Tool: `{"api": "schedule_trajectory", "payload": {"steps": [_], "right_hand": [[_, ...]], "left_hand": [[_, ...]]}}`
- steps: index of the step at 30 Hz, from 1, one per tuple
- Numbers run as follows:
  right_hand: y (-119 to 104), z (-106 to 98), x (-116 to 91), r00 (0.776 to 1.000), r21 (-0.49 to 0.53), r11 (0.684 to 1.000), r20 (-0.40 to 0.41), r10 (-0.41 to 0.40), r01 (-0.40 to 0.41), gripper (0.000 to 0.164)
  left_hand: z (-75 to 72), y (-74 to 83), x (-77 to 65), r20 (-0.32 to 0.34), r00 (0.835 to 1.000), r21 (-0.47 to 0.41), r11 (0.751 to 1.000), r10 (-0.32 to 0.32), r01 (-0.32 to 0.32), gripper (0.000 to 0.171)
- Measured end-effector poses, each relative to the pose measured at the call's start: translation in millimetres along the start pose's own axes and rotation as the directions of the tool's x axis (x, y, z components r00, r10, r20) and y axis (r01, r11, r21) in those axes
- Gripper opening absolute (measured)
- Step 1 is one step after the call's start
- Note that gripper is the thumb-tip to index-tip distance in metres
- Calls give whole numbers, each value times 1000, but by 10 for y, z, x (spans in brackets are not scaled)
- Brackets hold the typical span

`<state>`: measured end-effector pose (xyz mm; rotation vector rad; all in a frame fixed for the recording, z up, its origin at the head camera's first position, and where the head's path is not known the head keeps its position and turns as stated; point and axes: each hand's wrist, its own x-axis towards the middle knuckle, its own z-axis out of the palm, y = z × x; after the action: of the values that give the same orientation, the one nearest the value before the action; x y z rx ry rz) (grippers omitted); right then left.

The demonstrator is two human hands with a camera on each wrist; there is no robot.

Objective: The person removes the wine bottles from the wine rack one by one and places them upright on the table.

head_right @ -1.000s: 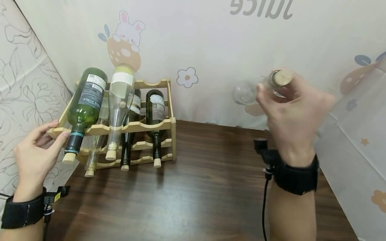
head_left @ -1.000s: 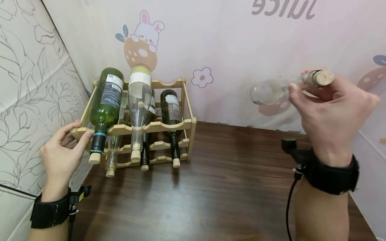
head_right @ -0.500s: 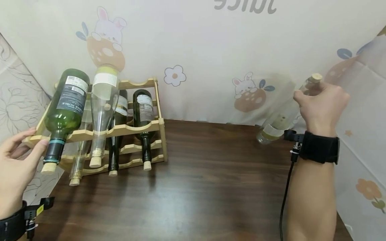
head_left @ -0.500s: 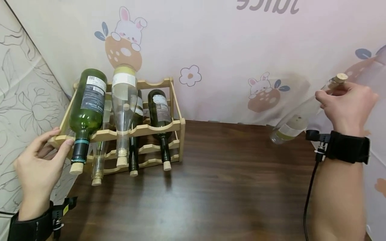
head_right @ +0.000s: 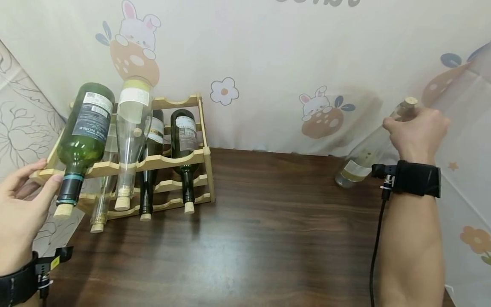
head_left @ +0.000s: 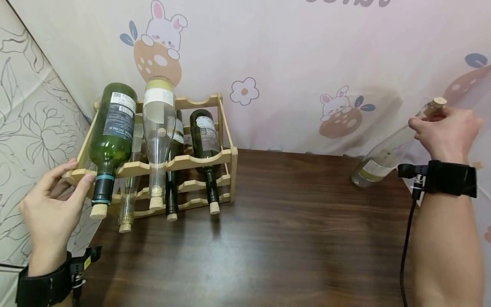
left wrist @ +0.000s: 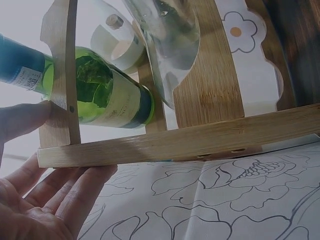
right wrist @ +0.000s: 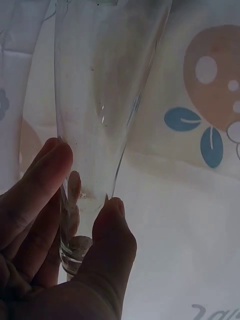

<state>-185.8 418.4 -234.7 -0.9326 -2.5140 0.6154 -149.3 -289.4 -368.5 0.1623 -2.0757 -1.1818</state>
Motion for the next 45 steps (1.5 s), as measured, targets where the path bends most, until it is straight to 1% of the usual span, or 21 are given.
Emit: {"api": "schedule_trajectory", "payload": {"steps": [1,3,6,8,10,13,16,19,20,24,27,31,32,35,37,39,40,41,43,44,45], "right_hand": [[0,0,28,1000,5,1000,5,8,-8,57],[-5,-1,85,1000,26,999,9,26,-26,47],[-27,-24,149,1000,60,998,11,15,-16,43],[-44,-55,186,1000,68,998,6,1,-2,33],[-57,-97,217,1000,61,998,6,-18,18,27],[-55,-148,280,999,59,998,6,-34,33,9],[-26,-184,338,999,147,989,35,-40,35,8],[13,-208,361,997,221,975,79,-16,-2,9],[23,-211,359,996,230,973,87,-10,-10,9],[53,-180,318,998,168,985,68,12,-23,8],[68,-100,342,999,106,994,16,36,-38,14],[55,59,333,996,81,994,-50,71,-67,43],[46,94,294,995,97,992,-62,81,-75,49],[37,173,112,988,146,983,-91,128,-113,78],[40,229,-62,980,199,974,-140,141,-111,89],[48,310,-256,968,243,969,-234,94,-35,92],[43,355,-357,956,262,965,-288,47,31,92],[37,405,-455,938,274,954,-347,-19,121,90],[9,492,-641,884,254,917,-434,-175,306,87],[-22,532,-728,850,239,888,-463,-251,392,86],[-64,575,-810,813,229,850,-485,-323,474,85]], "left_hand": [[-5,1,1,-6,1000,0,1000,1,-1,40],[-17,8,5,-19,1000,-4,1000,-1,1,40],[-33,30,12,-33,999,-3,1000,-6,6,40],[-42,49,17,-39,999,-11,1000,-16,15,40],[-47,62,22,-44,999,-18,1000,-21,20,40],[-45,68,25,-52,998,-46,999,-22,20,41],[-29,59,30,-57,998,-68,998,-9,5,42],[-7,57,42,-56,998,-102,995,-8,2,42],[-1,58,46,-56,998,-107,994,-8,2,42],[19,75,54,-41,999,-127,992,-21,16,42],[40,75,44,-35,999,-110,994,-22,18,42],[58,69,13,-37,999,-96,995,-12,8,43],[57,68,6,-38,999,-95,995,-6,3,42],[40,70,-14,-34,999,-82,996,17,-20,43],[20,70,-27,-27,999,-62,998,26,-27,43],[-2,71,-39,-18,999,-47,999,26,-27,42],[-11,70,-42,-15,1000,-42,999,25,-26,42],[-19,73,-44,-12,1000,-36,999,25,-26,42],[-30,78,-44,-7,1000,-34,999,30,-30,42],[-32,81,-41,-6,999,-34,999,33,-33,42],[-32,86,-39,-4,999,-32,999,39,-39,42]]}}
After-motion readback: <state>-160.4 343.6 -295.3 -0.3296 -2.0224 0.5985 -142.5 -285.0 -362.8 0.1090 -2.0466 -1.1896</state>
